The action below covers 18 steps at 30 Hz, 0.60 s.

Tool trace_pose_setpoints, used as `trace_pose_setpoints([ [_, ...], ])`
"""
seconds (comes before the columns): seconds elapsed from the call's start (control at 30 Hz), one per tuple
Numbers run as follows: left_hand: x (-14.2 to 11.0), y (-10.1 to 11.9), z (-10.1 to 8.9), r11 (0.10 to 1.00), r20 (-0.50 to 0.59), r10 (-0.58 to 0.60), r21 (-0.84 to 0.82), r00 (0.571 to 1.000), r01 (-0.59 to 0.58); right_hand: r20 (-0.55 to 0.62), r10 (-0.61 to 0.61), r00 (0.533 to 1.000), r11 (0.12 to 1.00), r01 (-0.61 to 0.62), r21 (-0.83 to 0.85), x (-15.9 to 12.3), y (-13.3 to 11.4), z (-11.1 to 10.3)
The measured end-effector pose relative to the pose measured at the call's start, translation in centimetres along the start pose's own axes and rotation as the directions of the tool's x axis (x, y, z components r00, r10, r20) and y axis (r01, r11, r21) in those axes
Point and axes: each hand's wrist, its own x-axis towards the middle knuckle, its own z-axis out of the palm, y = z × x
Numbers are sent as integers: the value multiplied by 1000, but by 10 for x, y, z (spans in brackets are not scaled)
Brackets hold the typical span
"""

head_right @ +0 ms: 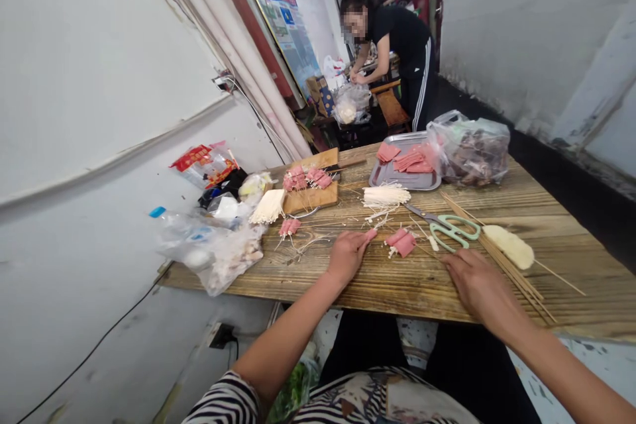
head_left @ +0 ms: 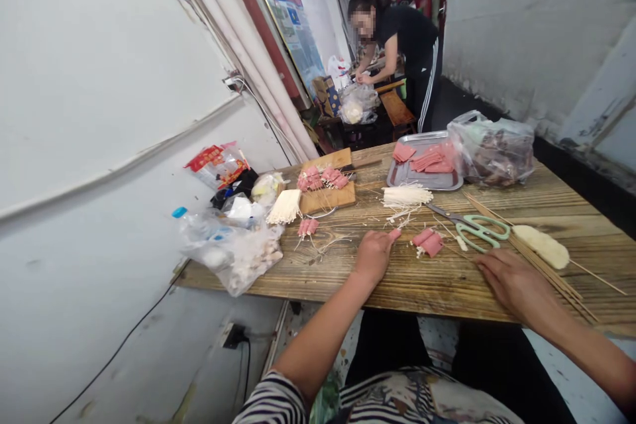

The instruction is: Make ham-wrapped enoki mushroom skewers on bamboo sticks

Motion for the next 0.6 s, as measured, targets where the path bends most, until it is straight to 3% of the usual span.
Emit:
trace_pose_setpoints([
  [0.37, 13, 1, 3, 998, 27, -38, -40, 999, 39, -61, -63, 996, 998, 63, 2, -11, -8, 1],
  [0.6, 16, 2, 2, 994, 15, -52, -98, 999, 53, 36, -60, 998, 998, 60, -7, -11, -6, 2],
])
